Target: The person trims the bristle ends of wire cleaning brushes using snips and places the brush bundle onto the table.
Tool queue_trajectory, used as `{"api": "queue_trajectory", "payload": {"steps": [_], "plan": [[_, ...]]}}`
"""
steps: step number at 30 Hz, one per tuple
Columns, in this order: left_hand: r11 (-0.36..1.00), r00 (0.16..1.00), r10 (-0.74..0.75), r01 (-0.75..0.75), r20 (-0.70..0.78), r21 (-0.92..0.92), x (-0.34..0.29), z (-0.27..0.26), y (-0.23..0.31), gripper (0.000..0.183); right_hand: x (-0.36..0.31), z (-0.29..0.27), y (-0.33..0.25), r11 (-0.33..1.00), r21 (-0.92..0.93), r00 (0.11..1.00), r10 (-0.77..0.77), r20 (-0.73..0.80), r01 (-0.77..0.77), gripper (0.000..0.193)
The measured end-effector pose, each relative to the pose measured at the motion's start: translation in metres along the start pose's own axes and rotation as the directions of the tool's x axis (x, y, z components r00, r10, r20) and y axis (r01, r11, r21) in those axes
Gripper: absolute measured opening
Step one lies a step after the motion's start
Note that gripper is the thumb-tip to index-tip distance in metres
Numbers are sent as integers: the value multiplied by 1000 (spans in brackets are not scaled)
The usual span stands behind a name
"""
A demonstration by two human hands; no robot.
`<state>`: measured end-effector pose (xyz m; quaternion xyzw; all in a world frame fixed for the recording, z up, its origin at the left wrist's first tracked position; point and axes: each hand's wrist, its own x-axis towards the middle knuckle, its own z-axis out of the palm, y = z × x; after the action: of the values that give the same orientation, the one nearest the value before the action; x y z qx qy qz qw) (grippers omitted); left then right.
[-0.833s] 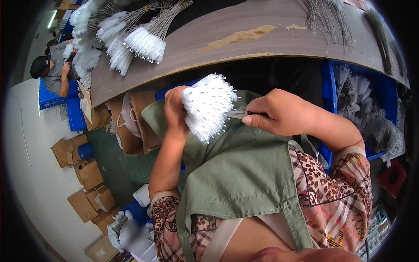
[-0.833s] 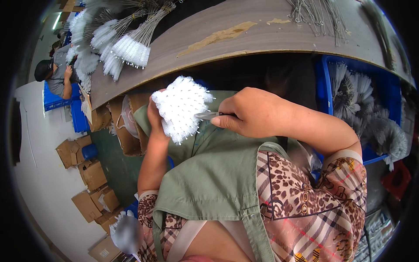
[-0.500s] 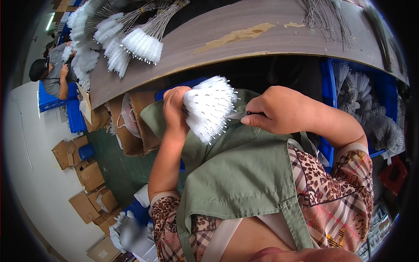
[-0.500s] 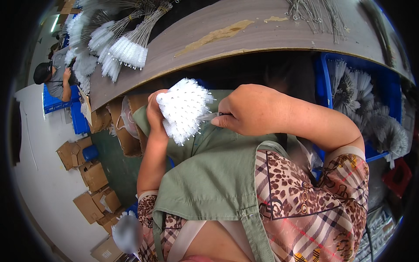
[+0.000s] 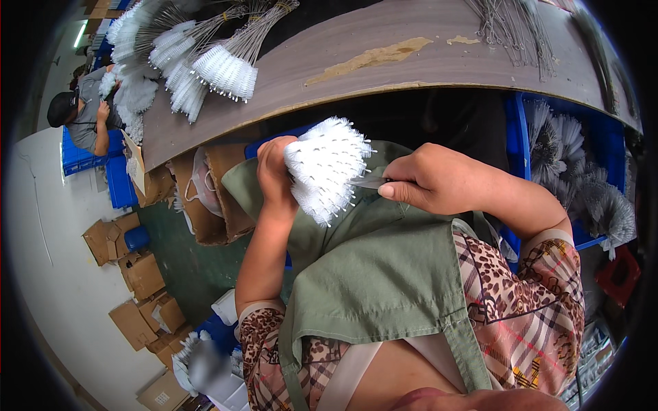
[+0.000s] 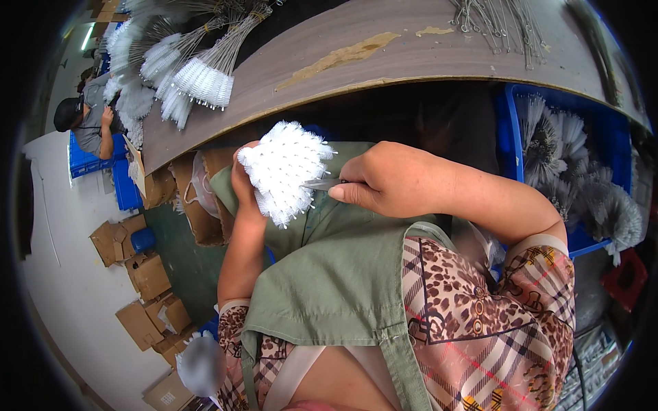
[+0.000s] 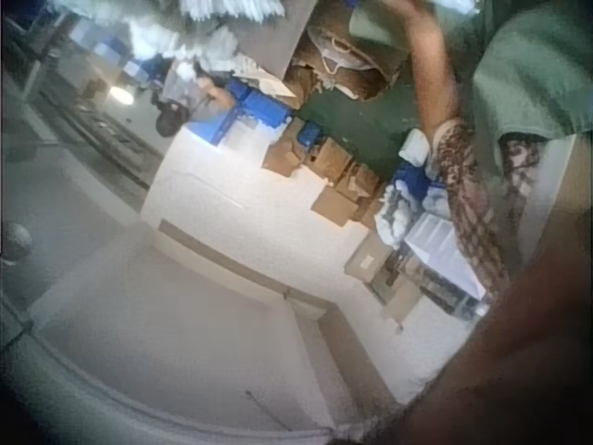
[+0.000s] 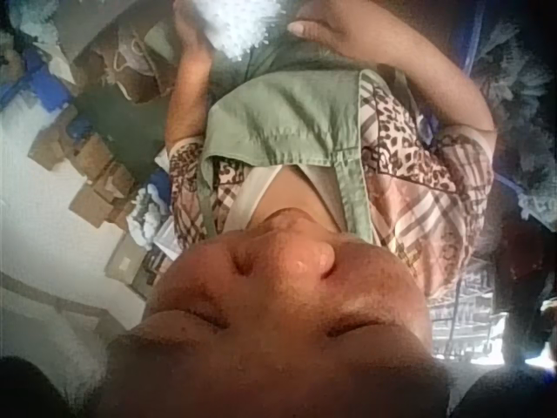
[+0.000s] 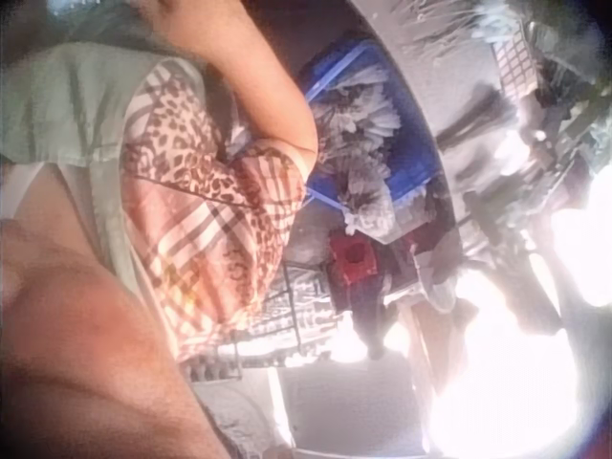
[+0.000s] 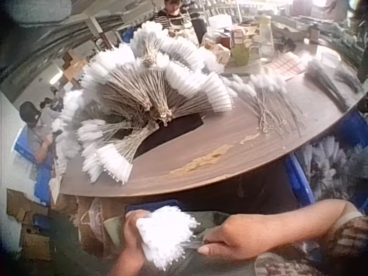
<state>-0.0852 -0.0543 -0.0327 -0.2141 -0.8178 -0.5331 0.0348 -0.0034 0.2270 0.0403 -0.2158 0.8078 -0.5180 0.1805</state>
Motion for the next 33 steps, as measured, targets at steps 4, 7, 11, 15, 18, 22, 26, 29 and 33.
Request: {"api": "queue_trajectory", "payload": {"steps": [4, 7, 11, 15, 18, 22, 26, 29, 33], "plan": [[975, 992, 118, -125, 47, 184, 2, -1, 1, 28, 2, 1, -2, 999, 32, 1000, 10, 8, -10, 42], [999, 999, -33, 33, 15, -21, 0, 0, -2, 29, 2, 1, -1, 999, 45, 1000, 2, 9, -2, 42], [994, 998, 26, -31, 54, 102, -2, -2, -11, 30, 2, 2, 0, 999, 35, 1000, -7, -3, 7, 40], [992, 992, -99, 105, 81, -74, -2, 0, -17, 32, -2, 13, 9, 962, 265, 996, -47, -79, 67, 42], [949, 976, -172, 200, 131, -242, -2, 1, -20, 34, -6, 13, 6, 823, 515, 969, 169, 180, -239, 45], [835, 943, -252, 326, 219, -443, -3, 3, -22, 38, -7, 17, 6, 664, 653, 930, 232, 284, -365, 48], [663, 898, -299, 439, 323, -606, -2, 5, -22, 44, -6, 19, 7, 607, 695, 922, 236, 307, -386, 49], [505, 859, -316, 513, 403, -694, -1, 6, -22, 49, -4, 20, 6, 599, 709, 929, 234, 288, -371, 48], [266, 802, -313, 588, 509, -764, 0, 8, -22, 56, -3, 24, 9, 594, 725, 938, 211, 276, -348, 49]]}}
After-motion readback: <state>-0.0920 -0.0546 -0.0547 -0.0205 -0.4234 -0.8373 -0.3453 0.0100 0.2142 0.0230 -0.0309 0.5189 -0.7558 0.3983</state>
